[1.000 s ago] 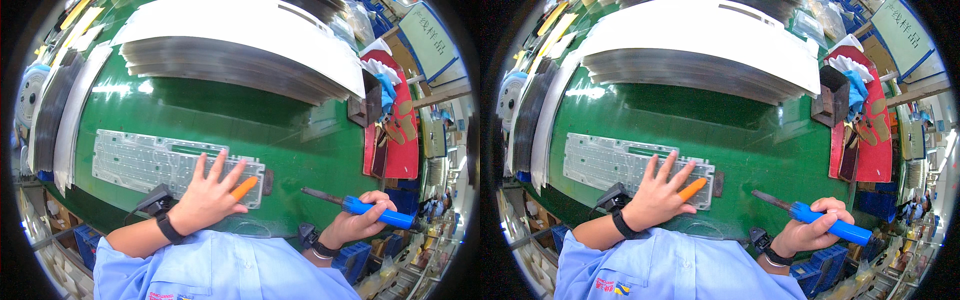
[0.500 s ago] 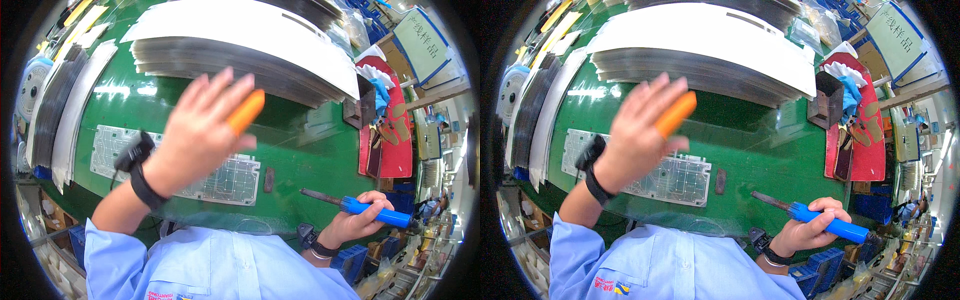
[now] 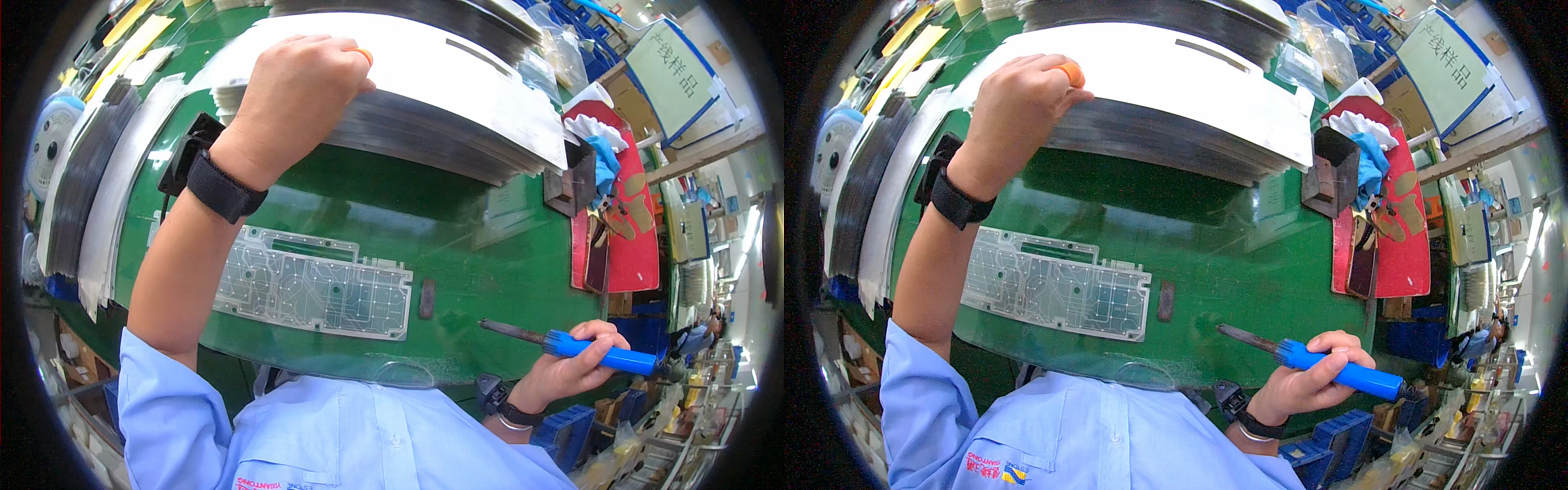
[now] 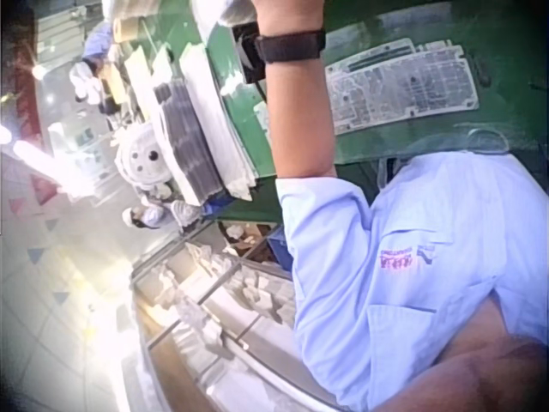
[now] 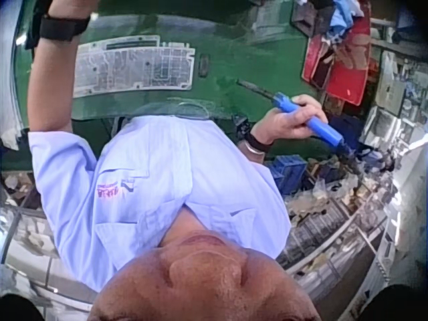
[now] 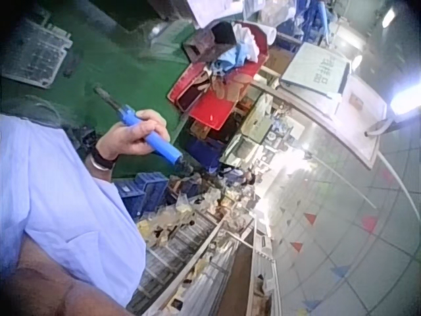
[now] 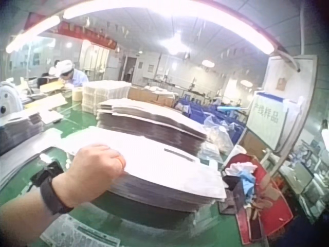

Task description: Soldering and assembling electronic components onto circuit boards at a factory workstation.

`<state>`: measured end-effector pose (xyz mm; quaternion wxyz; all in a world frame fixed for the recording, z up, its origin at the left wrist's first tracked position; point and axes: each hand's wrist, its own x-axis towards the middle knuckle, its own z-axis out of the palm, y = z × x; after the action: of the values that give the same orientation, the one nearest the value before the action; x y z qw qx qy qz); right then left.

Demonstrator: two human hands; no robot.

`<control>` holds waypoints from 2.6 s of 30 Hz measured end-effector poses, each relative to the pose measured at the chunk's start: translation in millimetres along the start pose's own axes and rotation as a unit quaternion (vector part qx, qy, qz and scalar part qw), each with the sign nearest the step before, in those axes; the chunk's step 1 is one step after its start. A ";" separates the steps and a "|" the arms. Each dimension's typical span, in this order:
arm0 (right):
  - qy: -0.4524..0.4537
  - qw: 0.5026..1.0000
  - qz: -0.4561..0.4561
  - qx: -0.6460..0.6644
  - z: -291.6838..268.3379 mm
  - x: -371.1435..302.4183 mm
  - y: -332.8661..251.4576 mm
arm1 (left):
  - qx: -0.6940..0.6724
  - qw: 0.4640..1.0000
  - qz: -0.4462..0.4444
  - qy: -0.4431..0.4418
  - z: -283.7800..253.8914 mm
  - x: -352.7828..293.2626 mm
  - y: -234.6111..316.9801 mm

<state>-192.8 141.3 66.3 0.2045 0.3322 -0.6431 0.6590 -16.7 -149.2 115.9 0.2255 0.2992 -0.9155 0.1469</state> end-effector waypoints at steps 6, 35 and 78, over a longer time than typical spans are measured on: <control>0.000 1.000 -0.018 -0.016 6.6 0.9 0.9 | -0.057 0.973 0.124 0.184 -2.6 -24.3 -14.3; -0.165 0.983 -0.020 0.077 69.1 -22.0 -11.5 | -0.141 0.982 0.068 -0.101 -10.1 -230.8 45.3; -0.051 0.998 0.013 0.026 21.5 -8.6 14.0 | -0.282 0.926 0.090 -0.236 21.3 -162.2 111.5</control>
<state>-192.8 120.3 49.3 0.1544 0.3620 -0.6395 0.6604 24.5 7.0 1.5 0.0634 0.1657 -0.9689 -0.1722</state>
